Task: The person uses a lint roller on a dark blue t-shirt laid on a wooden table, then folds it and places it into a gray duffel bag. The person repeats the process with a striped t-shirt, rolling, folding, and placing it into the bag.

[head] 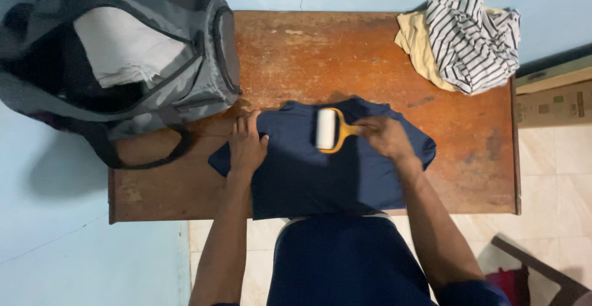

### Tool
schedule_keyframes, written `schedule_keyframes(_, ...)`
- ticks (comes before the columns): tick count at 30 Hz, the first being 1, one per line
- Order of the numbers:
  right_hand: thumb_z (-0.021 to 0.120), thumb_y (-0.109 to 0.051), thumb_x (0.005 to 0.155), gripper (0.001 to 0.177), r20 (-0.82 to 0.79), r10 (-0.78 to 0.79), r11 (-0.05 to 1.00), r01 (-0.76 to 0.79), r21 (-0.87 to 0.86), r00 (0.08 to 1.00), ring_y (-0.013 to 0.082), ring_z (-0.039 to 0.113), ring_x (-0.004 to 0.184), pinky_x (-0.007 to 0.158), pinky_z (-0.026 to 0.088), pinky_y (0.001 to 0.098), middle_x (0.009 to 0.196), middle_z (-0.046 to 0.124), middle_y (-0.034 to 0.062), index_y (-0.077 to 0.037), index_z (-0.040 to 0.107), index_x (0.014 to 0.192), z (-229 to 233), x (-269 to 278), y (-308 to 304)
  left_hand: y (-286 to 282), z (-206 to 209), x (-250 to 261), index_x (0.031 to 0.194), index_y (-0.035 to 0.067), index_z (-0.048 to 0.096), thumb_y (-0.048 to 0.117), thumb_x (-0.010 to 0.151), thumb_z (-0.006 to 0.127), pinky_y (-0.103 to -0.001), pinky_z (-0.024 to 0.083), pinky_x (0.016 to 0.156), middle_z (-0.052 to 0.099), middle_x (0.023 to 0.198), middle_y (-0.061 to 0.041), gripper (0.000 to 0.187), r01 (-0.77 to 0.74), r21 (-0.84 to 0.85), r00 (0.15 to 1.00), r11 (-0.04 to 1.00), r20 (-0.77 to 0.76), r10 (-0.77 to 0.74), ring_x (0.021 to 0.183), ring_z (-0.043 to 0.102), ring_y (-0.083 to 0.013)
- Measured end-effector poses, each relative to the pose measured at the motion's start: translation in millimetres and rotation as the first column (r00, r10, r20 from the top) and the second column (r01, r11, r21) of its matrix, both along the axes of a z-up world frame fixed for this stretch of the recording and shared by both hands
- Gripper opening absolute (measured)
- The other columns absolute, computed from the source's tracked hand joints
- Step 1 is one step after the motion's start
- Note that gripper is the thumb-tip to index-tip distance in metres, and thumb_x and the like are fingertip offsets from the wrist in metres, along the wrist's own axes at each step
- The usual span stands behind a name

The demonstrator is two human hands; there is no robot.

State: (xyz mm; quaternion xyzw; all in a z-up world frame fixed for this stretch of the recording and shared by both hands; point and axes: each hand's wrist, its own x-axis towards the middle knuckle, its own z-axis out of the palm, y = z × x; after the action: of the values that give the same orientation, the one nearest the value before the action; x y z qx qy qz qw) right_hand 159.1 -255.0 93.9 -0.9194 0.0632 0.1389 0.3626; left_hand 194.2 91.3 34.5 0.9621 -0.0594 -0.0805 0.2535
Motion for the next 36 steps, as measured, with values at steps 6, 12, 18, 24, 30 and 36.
schedule_keyframes(6,0.071,-0.030,0.092,0.028,0.013,-0.014,1.000,0.014,0.027,1.000,0.0344,0.072,0.091,0.078,0.056,0.0429,0.100,0.075,0.0181,-0.014,0.079,0.113,-22.4,5.0,40.3,-5.4,7.1,-8.8,0.136,0.027,0.051,0.045,0.085,0.079,-0.058,0.040,0.112,0.039,0.158,-0.016,0.061,0.146,0.221,0.989,0.964,-0.054,-0.137,0.143,0.039,-0.0411)
schedule_keyframes(12,0.070,-0.028,0.085,0.028,-0.113,-0.118,0.993,0.119,0.002,0.987,0.0285,0.077,0.088,0.079,0.059,0.0400,0.097,0.079,0.0145,-0.014,0.078,0.108,-22.2,3.5,-54.1,5.8,18.0,-26.9,0.153,0.030,0.037,0.058,0.082,0.074,-0.078,0.020,0.110,0.011,0.167,-0.011,0.084,0.085,0.253,0.984,0.964,-0.174,-0.041,0.154,0.014,-0.0389)
schedule_keyframes(18,0.064,-0.017,0.081,0.033,0.239,0.063,0.997,-0.070,0.022,0.969,0.0345,0.073,0.087,0.079,0.058,0.0432,0.097,0.076,0.0166,-0.012,0.080,0.108,-52.4,1.1,-12.3,-6.9,5.2,-31.2,0.154,0.020,0.036,0.046,0.082,0.073,-0.074,0.022,0.113,0.008,0.170,-0.021,0.085,0.116,0.395,0.990,0.911,-0.121,-0.073,0.156,0.012,-0.0418)
schedule_keyframes(24,0.068,-0.023,0.076,0.033,0.164,0.016,0.999,-0.024,0.044,0.986,0.0356,0.073,0.091,0.084,0.057,0.0458,0.097,0.077,0.0160,-0.013,0.078,0.105,-47.2,0.0,-11.9,-51.2,10.0,-49.1,0.158,0.020,0.027,0.046,0.083,0.077,-0.076,0.020,0.113,0.005,0.170,-0.011,0.094,0.351,0.193,0.898,0.916,-0.346,-0.272,0.156,0.005,-0.0405)
schedule_keyframes(30,0.067,-0.025,0.080,0.029,0.152,-0.154,0.977,0.173,-0.124,0.976,0.0374,0.070,0.094,0.086,0.055,0.0467,0.101,0.075,0.0189,-0.015,0.081,0.103,-32.1,-20.2,-114.5,-55.7,27.9,-51.0,0.162,0.023,0.018,0.050,0.079,0.080,-0.081,0.012,0.113,-0.004,0.172,-0.008,0.107,0.365,0.225,0.868,0.903,-0.434,-0.243,0.157,-0.004,-0.0376)
schedule_keyframes(36,0.065,-0.020,0.086,0.028,0.292,-0.017,1.000,0.011,0.023,0.956,0.0360,0.071,0.091,0.081,0.057,0.0458,0.099,0.076,0.0168,-0.015,0.080,0.109,-53.8,-15.7,-38.4,-56.7,25.9,-48.8,0.161,0.025,0.015,0.057,0.076,0.081,-0.082,0.010,0.113,-0.007,0.172,-0.007,0.112,0.363,0.218,0.857,0.906,-0.459,-0.233,0.157,-0.007,-0.0374)
